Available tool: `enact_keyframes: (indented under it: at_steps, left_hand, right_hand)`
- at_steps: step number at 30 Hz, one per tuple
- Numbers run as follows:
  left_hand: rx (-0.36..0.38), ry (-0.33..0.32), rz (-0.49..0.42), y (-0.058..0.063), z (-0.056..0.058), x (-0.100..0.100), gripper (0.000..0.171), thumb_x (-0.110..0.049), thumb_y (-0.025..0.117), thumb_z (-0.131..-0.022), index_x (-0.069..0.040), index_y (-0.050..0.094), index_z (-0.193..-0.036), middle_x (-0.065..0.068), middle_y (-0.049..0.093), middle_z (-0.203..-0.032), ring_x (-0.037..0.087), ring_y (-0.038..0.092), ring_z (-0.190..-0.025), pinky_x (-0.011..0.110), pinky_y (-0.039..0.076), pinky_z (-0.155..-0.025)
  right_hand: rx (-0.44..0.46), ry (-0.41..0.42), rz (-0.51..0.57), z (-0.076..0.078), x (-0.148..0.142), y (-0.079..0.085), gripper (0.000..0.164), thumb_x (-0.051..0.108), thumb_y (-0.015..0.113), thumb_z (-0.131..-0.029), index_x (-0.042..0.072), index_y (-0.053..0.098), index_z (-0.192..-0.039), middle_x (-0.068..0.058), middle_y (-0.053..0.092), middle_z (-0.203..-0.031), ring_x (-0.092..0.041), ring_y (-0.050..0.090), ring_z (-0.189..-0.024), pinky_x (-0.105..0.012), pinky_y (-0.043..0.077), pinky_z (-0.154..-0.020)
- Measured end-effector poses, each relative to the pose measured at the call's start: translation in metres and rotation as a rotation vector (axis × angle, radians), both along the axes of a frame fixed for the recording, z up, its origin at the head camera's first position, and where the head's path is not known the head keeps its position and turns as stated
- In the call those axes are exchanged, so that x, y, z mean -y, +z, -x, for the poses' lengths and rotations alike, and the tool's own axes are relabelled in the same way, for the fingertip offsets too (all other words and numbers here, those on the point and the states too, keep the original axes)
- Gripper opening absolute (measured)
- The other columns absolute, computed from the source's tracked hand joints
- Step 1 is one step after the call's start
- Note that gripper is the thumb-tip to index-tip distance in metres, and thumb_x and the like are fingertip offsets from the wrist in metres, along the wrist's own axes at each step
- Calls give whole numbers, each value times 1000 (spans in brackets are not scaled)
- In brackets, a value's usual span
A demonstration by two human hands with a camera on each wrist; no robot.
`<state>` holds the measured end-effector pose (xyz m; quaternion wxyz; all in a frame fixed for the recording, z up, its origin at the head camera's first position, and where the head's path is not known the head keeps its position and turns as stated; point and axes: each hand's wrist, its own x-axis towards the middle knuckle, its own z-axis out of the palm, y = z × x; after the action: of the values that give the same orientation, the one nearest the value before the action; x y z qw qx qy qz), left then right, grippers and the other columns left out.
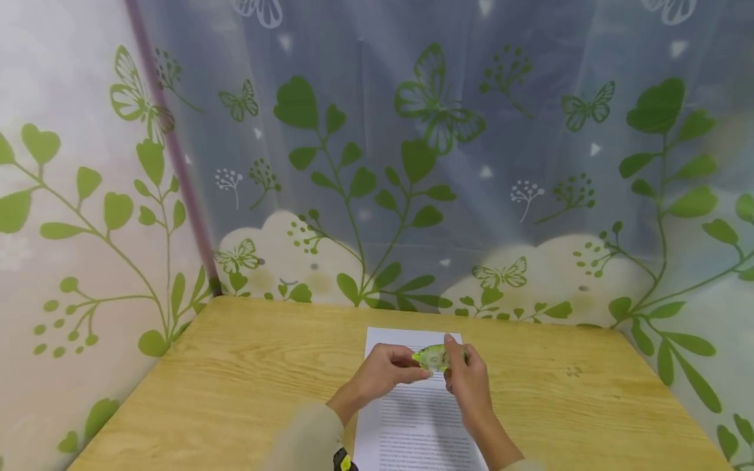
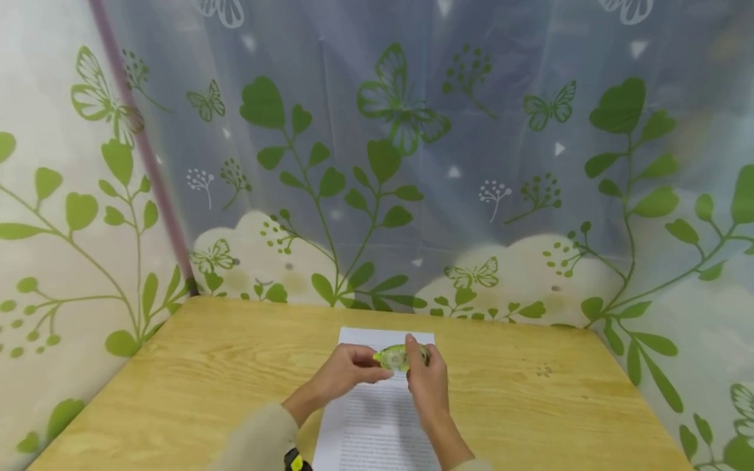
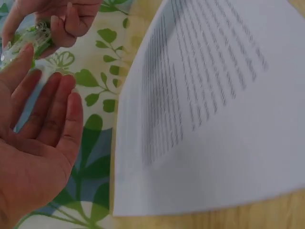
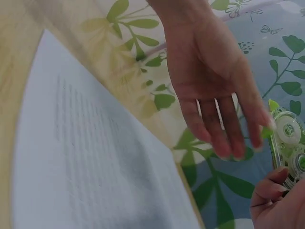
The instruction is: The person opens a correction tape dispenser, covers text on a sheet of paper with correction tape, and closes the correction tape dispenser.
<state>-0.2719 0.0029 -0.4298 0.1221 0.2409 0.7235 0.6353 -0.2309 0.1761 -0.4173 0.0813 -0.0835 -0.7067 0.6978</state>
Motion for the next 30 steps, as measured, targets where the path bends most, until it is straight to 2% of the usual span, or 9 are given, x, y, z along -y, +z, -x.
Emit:
enact_keyframes:
  at_steps: [4,7,10,11,15,18,20,24,30]
  left_hand:
    - [-85,-16,145,4,12,17,41,-19,77,-82,-5,64,-119,9,66,-106,21,65,-91,34,53,-76]
    - [-230,44,369,6,25,39,47,-25,77,-82,-6,62,-123,8,63,-113,24,62,-98,35,51,-80]
    - [-404,104,667,6,34,61,51,-33,73,-85,-7,60,-126,9,57,-125,28,56,-110,41,48,-88]
    - [-455,108,760,5,35,66,53,-36,72,-85,-7,59,-127,9,55,-128,29,55,-113,43,47,-89]
    - [-600,26,1007,-4,37,78,67,-53,64,-85,-10,53,-135,11,44,-143,33,44,-126,49,42,-96]
    - [-618,-50,1060,-13,36,80,79,-65,58,-83,-13,47,-141,10,36,-150,32,36,-134,52,37,-100]
    - [-601,-77,1073,-19,34,80,86,-71,55,-81,-15,42,-145,8,31,-153,30,30,-138,54,33,-103]
    - [-587,-98,1094,-28,32,79,95,-77,51,-78,-16,36,-149,8,26,-155,30,24,-140,53,27,-107]
    - [-606,-142,1101,-30,25,77,96,-75,54,-78,-14,34,-149,10,28,-154,31,25,-140,50,23,-110]
  right_hand:
    - [-24,-7,-51,5,-16,13,50,55,50,-94,6,40,-88,1,37,-60,-9,35,-51,-21,31,-48]
    - [-19,-6,-76,8,-28,22,69,58,53,-90,-3,44,-120,4,32,-58,-8,32,-50,-21,30,-49]
    - [5,11,-89,9,-34,24,95,58,58,-88,-1,16,-150,6,30,-56,-6,29,-49,-20,30,-49]
    - [16,10,-92,9,-35,24,100,57,60,-87,1,10,-152,7,31,-57,-6,29,-49,-20,31,-49]
    - [38,-39,-95,11,-34,16,77,56,66,-83,1,39,-130,4,38,-67,-8,35,-55,-21,36,-51]
    - [62,-81,-79,12,-32,10,63,59,67,-80,7,41,-105,1,42,-75,-9,39,-61,-21,41,-56]
    - [68,-92,-48,12,-30,6,60,59,66,-80,9,40,-99,1,40,-75,-9,39,-63,-21,42,-57]
    - [61,-106,35,13,-28,-2,55,54,68,-82,10,36,-92,2,34,-70,-8,34,-58,-21,39,-53]
    - [58,-144,154,14,-20,-14,52,48,73,-81,10,38,-91,2,32,-70,-7,32,-54,-21,38,-52]
